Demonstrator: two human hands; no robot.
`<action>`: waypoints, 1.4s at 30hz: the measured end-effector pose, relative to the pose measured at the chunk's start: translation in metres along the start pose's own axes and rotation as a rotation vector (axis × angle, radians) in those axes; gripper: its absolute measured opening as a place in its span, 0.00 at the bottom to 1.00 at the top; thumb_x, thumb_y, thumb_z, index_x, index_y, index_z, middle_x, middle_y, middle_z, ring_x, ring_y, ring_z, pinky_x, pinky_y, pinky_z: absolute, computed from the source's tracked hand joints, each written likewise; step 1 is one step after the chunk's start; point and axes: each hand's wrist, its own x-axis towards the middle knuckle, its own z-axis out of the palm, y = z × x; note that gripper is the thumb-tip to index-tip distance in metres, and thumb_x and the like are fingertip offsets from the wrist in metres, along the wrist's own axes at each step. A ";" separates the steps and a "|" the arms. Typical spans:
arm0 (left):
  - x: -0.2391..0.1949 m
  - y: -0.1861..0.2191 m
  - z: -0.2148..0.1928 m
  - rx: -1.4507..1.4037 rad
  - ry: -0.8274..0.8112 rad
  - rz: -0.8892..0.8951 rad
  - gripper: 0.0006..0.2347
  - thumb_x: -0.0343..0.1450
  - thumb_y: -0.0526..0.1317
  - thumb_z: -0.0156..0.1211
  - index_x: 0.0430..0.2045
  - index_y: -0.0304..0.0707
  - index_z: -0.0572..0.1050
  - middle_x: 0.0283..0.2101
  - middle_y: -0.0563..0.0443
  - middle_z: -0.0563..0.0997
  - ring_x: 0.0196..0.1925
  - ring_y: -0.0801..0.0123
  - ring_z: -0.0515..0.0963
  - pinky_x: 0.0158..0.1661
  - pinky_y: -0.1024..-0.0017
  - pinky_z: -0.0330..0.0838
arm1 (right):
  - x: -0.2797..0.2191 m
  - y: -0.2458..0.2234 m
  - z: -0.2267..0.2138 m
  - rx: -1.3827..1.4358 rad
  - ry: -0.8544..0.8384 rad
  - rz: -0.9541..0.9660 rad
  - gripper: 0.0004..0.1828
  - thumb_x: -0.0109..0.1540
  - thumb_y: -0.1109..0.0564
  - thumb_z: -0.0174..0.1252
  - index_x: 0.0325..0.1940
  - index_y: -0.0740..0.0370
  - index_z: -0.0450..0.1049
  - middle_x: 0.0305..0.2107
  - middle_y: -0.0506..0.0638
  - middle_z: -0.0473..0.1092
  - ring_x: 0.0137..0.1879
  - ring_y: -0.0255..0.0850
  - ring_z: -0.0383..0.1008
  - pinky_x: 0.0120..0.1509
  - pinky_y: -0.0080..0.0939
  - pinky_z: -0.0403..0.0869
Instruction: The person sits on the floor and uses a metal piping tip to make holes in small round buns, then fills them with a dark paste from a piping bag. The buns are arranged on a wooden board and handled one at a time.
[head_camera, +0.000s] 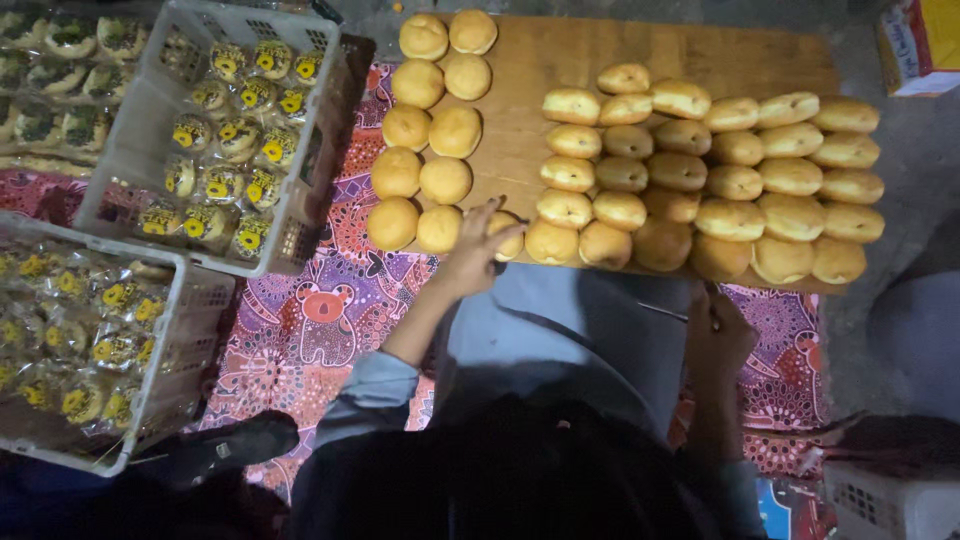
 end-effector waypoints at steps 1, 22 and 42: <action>-0.003 -0.003 -0.008 -0.061 0.054 -0.001 0.31 0.56 0.24 0.54 0.59 0.40 0.72 0.69 0.34 0.64 0.72 0.39 0.61 0.70 0.50 0.58 | -0.001 0.003 -0.002 -0.005 -0.006 0.017 0.11 0.70 0.55 0.60 0.44 0.67 0.77 0.19 0.55 0.64 0.26 0.34 0.60 0.30 0.41 0.62; -0.040 0.062 0.016 -1.989 0.670 -0.564 0.15 0.74 0.44 0.55 0.52 0.37 0.70 0.51 0.39 0.79 0.52 0.50 0.81 0.50 0.51 0.80 | -0.027 -0.154 0.041 0.481 -0.362 -0.289 0.05 0.63 0.63 0.63 0.43 0.64 0.76 0.32 0.53 0.78 0.36 0.35 0.79 0.39 0.35 0.75; -0.021 0.112 0.048 -1.691 0.307 -0.704 0.10 0.75 0.38 0.59 0.42 0.25 0.78 0.43 0.42 0.84 0.42 0.63 0.85 0.44 0.67 0.81 | -0.019 -0.104 0.060 0.437 -0.337 -0.186 0.15 0.69 0.60 0.59 0.27 0.62 0.71 0.16 0.54 0.62 0.23 0.49 0.63 0.26 0.45 0.63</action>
